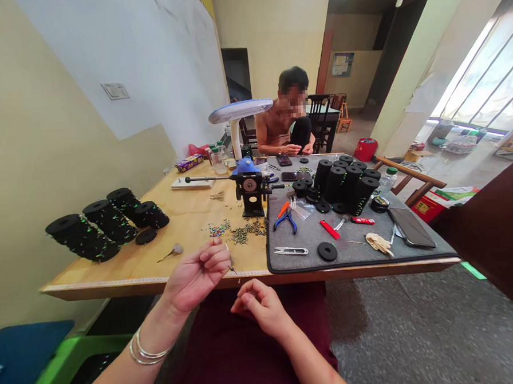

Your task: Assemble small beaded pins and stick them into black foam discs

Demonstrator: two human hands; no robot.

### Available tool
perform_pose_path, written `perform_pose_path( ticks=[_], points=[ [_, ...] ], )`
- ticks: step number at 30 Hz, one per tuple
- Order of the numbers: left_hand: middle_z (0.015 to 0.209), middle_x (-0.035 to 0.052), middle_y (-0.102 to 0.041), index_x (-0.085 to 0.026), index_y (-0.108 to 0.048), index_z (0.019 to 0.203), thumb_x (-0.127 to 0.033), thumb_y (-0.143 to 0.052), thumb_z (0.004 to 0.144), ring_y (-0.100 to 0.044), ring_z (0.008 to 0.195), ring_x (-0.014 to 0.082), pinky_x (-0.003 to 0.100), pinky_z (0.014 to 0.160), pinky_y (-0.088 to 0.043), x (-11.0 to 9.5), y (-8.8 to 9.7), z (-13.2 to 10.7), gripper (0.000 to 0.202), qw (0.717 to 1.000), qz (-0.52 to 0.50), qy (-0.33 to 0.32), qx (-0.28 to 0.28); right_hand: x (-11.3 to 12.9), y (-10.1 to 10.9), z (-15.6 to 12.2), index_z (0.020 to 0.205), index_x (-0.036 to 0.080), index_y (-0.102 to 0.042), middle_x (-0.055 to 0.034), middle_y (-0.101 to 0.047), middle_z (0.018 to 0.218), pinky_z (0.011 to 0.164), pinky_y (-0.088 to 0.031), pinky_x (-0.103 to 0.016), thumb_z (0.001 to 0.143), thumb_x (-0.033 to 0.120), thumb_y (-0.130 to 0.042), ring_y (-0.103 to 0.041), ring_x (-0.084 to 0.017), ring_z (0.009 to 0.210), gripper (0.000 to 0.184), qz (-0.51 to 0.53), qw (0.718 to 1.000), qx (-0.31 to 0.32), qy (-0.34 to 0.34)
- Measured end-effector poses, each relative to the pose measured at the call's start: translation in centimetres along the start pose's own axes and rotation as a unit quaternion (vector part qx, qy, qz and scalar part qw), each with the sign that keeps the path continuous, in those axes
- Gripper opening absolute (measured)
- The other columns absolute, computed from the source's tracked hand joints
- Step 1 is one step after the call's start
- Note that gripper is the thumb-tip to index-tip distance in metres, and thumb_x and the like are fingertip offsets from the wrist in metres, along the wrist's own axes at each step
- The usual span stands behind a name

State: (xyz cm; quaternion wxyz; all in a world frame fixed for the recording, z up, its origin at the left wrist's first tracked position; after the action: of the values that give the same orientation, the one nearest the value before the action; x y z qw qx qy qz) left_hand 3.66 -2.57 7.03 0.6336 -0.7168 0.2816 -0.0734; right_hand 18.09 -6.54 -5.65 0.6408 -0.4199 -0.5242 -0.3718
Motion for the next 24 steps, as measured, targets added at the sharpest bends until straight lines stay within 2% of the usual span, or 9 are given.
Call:
perform_pose_path(
  ticks=[2, 4, 7, 9, 11, 13, 18, 24],
  points=[
    [0.052, -0.0066, -0.034, -0.014, -0.047, 0.077, -0.011, -0.031, 0.093, -0.037, 0.044, 0.0051, 0.016, 0.044, -0.03, 0.0, 0.2, 0.1, 0.022, 1.0, -0.004, 0.005, 0.001, 0.7, 0.0, 0.2, 0.093, 0.019, -0.055, -0.0052, -0.07, 0.077, 0.07, -0.047, -0.03, 0.088, 0.042, -0.05, -0.063, -0.017, 0.071, 0.024, -0.088, 0.995, -0.014, 0.037],
    [0.052, -0.0065, -0.034, -0.014, -0.047, 0.077, -0.012, -0.031, 0.094, -0.038, 0.045, 0.005, 0.016, 0.045, -0.031, 0.0, 0.5, 0.1, 0.023, 1.0, -0.009, 0.008, 0.008, 1.4, 0.1, 0.5, 0.094, 0.02, -0.058, -0.005, -0.069, 0.078, 0.073, -0.045, -0.03, 0.087, 0.037, -0.053, -0.061, -0.018, 0.073, 0.019, -0.202, 0.974, -0.052, 0.082],
    [0.053, -0.0063, -0.035, -0.013, -0.047, 0.078, -0.013, -0.03, 0.094, -0.038, 0.046, 0.0052, 0.017, 0.045, -0.031, 0.0, 0.8, 0.2, 0.024, 1.0, -0.013, 0.011, 0.018, 2.3, 0.1, 0.8, 0.087, 0.021, -0.062, -0.0051, -0.066, 0.078, 0.074, -0.043, -0.031, 0.085, 0.033, -0.057, -0.058, -0.019, 0.076, 0.014, -0.321, 0.932, -0.1, 0.134],
    [0.053, -0.0062, -0.036, -0.013, -0.047, 0.078, -0.013, -0.03, 0.094, -0.039, 0.045, 0.0051, 0.017, 0.045, -0.031, 0.0, 0.8, 0.3, 0.024, 1.0, -0.014, 0.011, 0.017, 2.5, 0.0, 1.0, 0.08, 0.021, -0.064, -0.0047, -0.066, 0.074, 0.073, -0.042, -0.031, 0.086, 0.031, -0.055, -0.057, -0.019, 0.074, 0.015, -0.349, 0.919, -0.104, 0.15],
    [0.053, -0.0061, -0.036, -0.012, -0.048, 0.079, -0.012, -0.029, 0.095, -0.038, 0.045, 0.005, 0.017, 0.045, -0.031, 0.0, 0.9, 0.3, 0.025, 1.0, -0.014, 0.008, 0.016, 2.5, 0.0, 1.0, 0.074, 0.022, -0.066, -0.0039, -0.067, 0.071, 0.073, -0.041, -0.031, 0.088, 0.029, -0.053, -0.058, -0.019, 0.072, 0.02, -0.346, 0.921, -0.1, 0.15],
    [0.053, -0.0062, -0.036, -0.012, -0.048, 0.079, -0.012, -0.029, 0.095, -0.039, 0.045, 0.0049, 0.017, 0.045, -0.032, -0.1, 0.9, 0.3, 0.025, 1.0, -0.014, 0.005, 0.015, 2.3, 0.0, 1.0, 0.072, 0.023, -0.069, -0.0029, -0.07, 0.07, 0.073, -0.042, -0.03, 0.088, 0.028, -0.053, -0.061, -0.018, 0.071, 0.023, -0.316, 0.934, -0.092, 0.137],
    [0.053, -0.0065, -0.035, -0.012, -0.048, 0.079, -0.011, -0.031, 0.094, -0.038, 0.045, 0.0048, 0.017, 0.046, -0.032, -0.2, 1.1, 0.6, 0.023, 1.0, -0.007, 0.002, 0.014, 1.5, 0.1, 0.8, 0.08, 0.023, -0.075, -0.003, -0.075, 0.079, 0.072, -0.047, -0.029, 0.088, 0.032, -0.054, -0.067, -0.018, 0.073, 0.023, -0.22, 0.969, -0.062, 0.095],
    [0.053, -0.0066, -0.035, -0.012, -0.048, 0.078, -0.013, -0.029, 0.095, -0.038, 0.045, 0.0049, 0.017, 0.045, -0.032, -0.2, 1.0, 0.8, 0.025, 1.0, -0.004, -0.003, 0.013, 0.6, 0.3, 0.5, 0.082, 0.023, -0.075, -0.0041, -0.076, 0.084, 0.08, -0.049, -0.03, 0.086, 0.035, -0.056, -0.069, -0.019, 0.078, 0.024, -0.189, 0.977, -0.055, 0.086]
  ],
)
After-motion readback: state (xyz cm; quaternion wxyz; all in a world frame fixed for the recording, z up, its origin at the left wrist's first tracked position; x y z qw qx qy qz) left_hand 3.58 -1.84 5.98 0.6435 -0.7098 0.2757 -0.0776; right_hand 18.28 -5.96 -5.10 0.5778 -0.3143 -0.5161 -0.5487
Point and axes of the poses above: each hand's wrist, its own z-axis towards the middle knuckle, its own y-axis out of the back of the hand, x = y × z, the point moved 1 cm from there along z, towards the middle knuckle
